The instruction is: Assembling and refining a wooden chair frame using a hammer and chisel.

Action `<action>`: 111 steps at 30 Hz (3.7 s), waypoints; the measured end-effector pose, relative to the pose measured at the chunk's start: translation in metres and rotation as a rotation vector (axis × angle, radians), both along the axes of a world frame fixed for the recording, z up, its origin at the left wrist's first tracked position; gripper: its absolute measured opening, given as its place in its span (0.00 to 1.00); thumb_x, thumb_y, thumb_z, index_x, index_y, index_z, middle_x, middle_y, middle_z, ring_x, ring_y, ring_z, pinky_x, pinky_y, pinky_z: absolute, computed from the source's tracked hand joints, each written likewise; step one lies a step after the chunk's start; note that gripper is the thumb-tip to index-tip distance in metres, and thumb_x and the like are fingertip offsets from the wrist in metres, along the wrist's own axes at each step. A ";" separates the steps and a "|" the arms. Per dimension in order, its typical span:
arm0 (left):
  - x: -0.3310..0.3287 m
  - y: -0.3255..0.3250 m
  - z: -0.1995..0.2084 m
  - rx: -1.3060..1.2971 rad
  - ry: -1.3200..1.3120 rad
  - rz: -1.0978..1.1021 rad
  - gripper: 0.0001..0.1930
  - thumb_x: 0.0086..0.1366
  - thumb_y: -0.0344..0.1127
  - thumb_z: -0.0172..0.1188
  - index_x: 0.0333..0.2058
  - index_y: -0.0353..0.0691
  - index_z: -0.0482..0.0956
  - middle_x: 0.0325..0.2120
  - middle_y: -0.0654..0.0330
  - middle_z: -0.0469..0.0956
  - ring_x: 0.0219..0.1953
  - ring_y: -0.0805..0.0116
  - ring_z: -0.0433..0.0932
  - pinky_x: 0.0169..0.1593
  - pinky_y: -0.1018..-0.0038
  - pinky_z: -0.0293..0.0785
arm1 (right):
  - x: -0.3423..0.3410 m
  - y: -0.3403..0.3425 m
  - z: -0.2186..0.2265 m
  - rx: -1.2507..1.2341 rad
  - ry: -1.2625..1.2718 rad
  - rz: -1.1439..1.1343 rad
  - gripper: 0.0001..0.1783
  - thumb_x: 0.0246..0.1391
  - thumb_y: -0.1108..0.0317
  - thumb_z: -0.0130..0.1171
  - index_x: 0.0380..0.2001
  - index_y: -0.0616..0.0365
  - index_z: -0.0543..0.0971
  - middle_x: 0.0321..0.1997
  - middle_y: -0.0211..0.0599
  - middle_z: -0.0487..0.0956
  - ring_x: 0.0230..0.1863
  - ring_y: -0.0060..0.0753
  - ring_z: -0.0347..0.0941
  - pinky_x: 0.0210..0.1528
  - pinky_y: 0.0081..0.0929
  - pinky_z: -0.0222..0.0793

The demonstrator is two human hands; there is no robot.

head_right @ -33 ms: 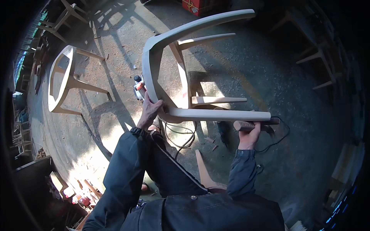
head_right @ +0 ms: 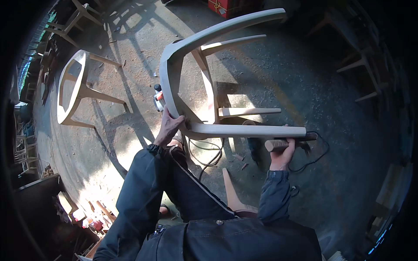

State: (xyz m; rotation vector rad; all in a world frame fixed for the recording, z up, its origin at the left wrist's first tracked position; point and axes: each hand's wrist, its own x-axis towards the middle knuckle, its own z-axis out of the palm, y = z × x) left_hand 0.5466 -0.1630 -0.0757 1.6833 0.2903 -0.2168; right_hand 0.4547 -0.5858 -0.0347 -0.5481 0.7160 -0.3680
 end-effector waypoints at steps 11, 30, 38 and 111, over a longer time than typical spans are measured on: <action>-0.096 0.028 0.010 -0.069 0.123 0.018 0.44 0.54 0.30 0.74 0.62 0.33 0.53 0.53 0.48 0.70 0.55 0.58 0.75 0.57 0.63 0.78 | -0.032 0.013 0.021 -0.143 -0.105 0.280 0.36 0.58 0.61 0.67 0.66 0.59 0.67 0.62 0.38 0.74 0.63 0.38 0.71 0.64 0.37 0.71; -0.050 0.046 0.018 -0.622 0.216 0.471 0.18 0.58 0.39 0.70 0.44 0.40 0.76 0.30 0.61 0.77 0.30 0.68 0.80 0.34 0.68 0.78 | -0.032 -0.001 0.007 -0.281 -0.058 0.406 0.42 0.59 0.41 0.65 0.67 0.56 0.67 0.65 0.37 0.73 0.64 0.37 0.71 0.68 0.41 0.67; -0.078 0.058 0.051 -0.646 0.225 0.687 0.23 0.58 0.38 0.66 0.49 0.35 0.70 0.35 0.55 0.74 0.31 0.62 0.81 0.36 0.60 0.79 | 0.041 0.042 0.097 -0.387 -0.174 0.505 0.35 0.66 0.47 0.59 0.68 0.54 0.67 0.64 0.37 0.73 0.67 0.39 0.67 0.72 0.47 0.61; -0.351 0.112 0.047 0.845 0.514 0.987 0.45 0.55 0.66 0.68 0.62 0.42 0.66 0.46 0.48 0.83 0.51 0.49 0.81 0.55 0.59 0.73 | -0.094 0.381 0.068 0.143 -0.096 1.822 0.15 0.55 0.74 0.63 0.44 0.71 0.76 0.34 0.40 0.80 0.34 0.31 0.80 0.40 0.28 0.80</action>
